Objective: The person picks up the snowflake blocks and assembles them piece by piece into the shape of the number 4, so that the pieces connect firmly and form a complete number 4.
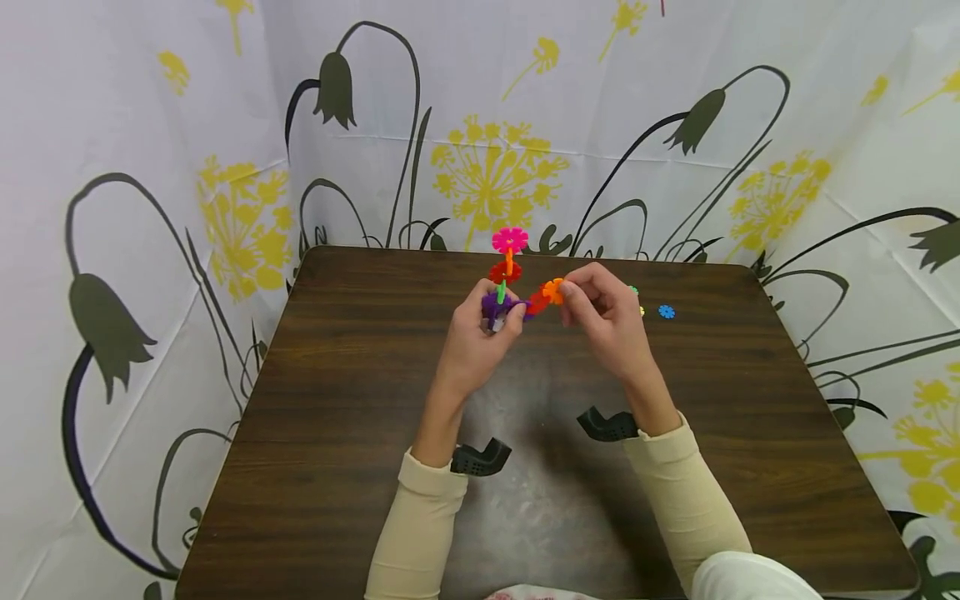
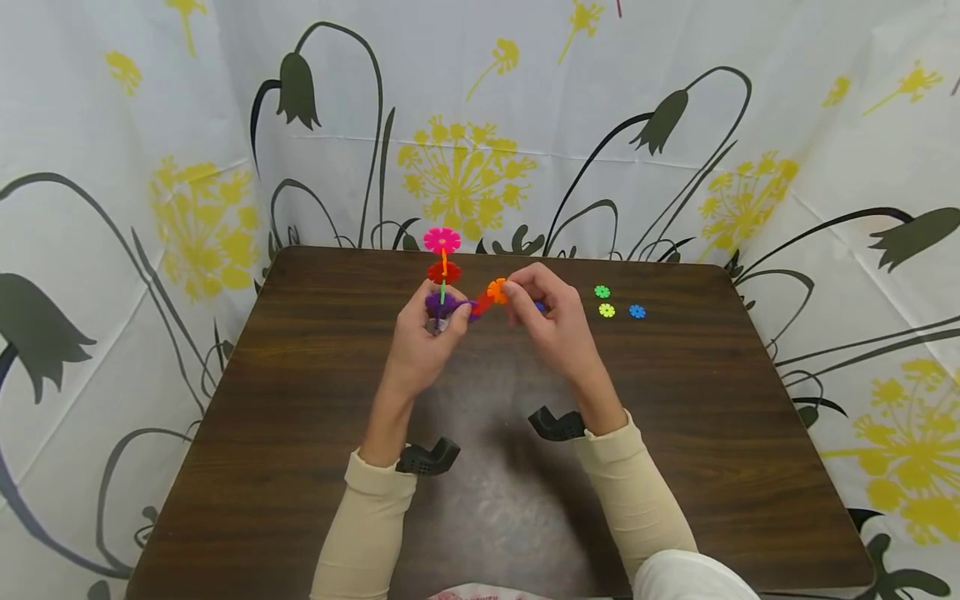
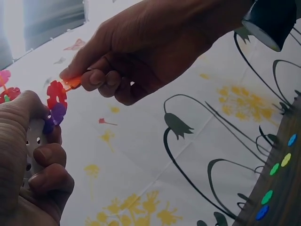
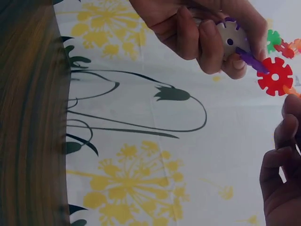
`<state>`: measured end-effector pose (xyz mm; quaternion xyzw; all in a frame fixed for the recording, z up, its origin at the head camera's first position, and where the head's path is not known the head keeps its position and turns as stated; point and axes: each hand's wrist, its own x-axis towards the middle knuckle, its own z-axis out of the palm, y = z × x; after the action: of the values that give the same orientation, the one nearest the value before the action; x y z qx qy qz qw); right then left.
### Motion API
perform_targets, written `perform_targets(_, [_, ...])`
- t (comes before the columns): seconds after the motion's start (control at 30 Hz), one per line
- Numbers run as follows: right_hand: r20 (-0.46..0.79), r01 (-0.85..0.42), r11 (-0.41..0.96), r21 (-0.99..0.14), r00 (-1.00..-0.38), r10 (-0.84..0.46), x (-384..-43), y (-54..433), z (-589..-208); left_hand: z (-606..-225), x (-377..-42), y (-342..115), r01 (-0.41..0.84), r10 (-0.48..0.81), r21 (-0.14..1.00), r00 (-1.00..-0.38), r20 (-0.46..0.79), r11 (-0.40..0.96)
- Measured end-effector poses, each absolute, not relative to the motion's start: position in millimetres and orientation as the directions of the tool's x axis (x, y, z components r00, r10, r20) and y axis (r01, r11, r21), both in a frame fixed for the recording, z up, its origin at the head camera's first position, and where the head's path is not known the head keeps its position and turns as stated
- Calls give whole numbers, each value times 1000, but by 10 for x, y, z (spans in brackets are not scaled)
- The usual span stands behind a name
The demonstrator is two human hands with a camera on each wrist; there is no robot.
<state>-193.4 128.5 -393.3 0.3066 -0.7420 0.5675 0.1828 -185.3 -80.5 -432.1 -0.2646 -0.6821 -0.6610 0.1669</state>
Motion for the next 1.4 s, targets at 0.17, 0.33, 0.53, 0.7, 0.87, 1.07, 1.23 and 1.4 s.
perform_targets(0.17, [551, -627, 264, -733, -775, -309, -1941, 1312, -3887, -4361, -1862, -822, 518, 148, 855, -845, 514, -17])
perform_targets(0.33, [499, -613, 336, -715, -785, -368, -1949, 1353, -3785, -4366, -1878, -818, 509, 177, 861, -846, 503, -17])
perform_targets(0.53, [498, -609, 334, -719, -787, -363, -1956, 1403, -3781, -4355, -1861, -778, 545, 169, 838, -825, 540, -18])
perform_targets(0.7, [530, -608, 211, -766, -782, -330, -2035, 1521, -3953, -4352, -1847, -751, 579, 145, 815, -806, 574, -9])
perform_targets(0.87, [491, -519, 163, -839, -851, -184, -2176, 1701, -4194, -4317, -1851, -762, 612, 114, 791, -785, 609, -14])
perform_targets(1.07, [328, -318, 196, -928, -945, 21, -2358, 2000, -4521, -4305, -1850, -780, 633, 84, 775, -772, 631, -4])
perform_targets(1.23, [129, -89, 198, -976, -971, 200, -2536, 2206, -4815, -4307, -1856, -805, 656, 53, 755, -753, 656, -16])
perform_targets(1.4, [15, 84, 271, -959, -939, 345, -2598, 2405, -5177, -4327, -1834, -812, 653, 46, 755, -754, 655, -58])
